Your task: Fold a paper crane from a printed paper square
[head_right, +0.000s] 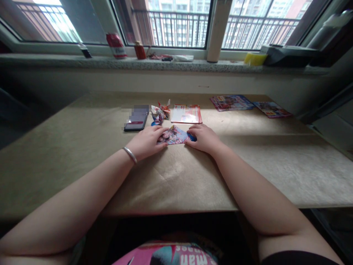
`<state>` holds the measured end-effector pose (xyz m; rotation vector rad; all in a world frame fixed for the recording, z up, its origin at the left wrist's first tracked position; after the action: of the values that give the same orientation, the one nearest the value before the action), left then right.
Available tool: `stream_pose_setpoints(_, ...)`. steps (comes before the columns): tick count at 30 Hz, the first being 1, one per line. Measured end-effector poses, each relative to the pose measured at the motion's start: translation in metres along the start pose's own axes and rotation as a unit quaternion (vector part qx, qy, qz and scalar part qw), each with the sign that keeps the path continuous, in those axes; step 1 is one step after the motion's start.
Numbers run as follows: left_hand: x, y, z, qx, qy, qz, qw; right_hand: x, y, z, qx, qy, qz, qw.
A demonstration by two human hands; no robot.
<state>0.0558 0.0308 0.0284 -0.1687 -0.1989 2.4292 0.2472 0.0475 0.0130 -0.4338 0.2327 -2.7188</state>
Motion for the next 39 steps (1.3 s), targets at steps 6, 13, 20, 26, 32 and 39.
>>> stream_pose_setpoints(6, 0.003, -0.002, -0.007, 0.036, 0.023, -0.007, 0.999, -0.003, 0.0, -0.004, -0.002, -0.023, 0.015, 1.0)
stream_pose_setpoints(13, 0.003, -0.003, -0.005, -0.023, 0.059, -0.032, 0.997, -0.007, -0.003, -0.001, -0.038, -0.083, 0.004, 0.996)
stream_pose_setpoints(20, 0.001, -0.003, -0.002, -0.053, 0.068, -0.04, 0.995, -0.017, -0.003, 0.0, -0.063, -0.202, -0.106, 0.972)
stream_pose_setpoints(26, 0.002, -0.004, -0.001, -0.069, 0.059, -0.027, 0.995, -0.016, -0.002, -0.006, -0.024, -0.313, -0.153, 0.937)
stream_pose_setpoints(32, 0.006, -0.003, 0.004, -0.112, 0.098, -0.014, 0.989, -0.003, 0.002, 0.009, -0.055, -0.259, -0.12, 0.957)
stream_pose_setpoints(39, 0.0, -0.004, 0.007, -0.098, 0.094, -0.066, 0.989, -0.007, 0.004, 0.016, -0.075, -0.201, -0.092, 0.972)
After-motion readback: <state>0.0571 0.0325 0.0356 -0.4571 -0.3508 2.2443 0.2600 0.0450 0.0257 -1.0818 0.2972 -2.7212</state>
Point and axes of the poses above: each hand's wrist, its own y-axis away from the middle knuckle, its own z-axis out of the back of the hand, x = y × z, the point moved 6 cm from there along -y, towards the middle knuckle, and after that the axes turned 11 degrees about -z, right-handed, at the moved point
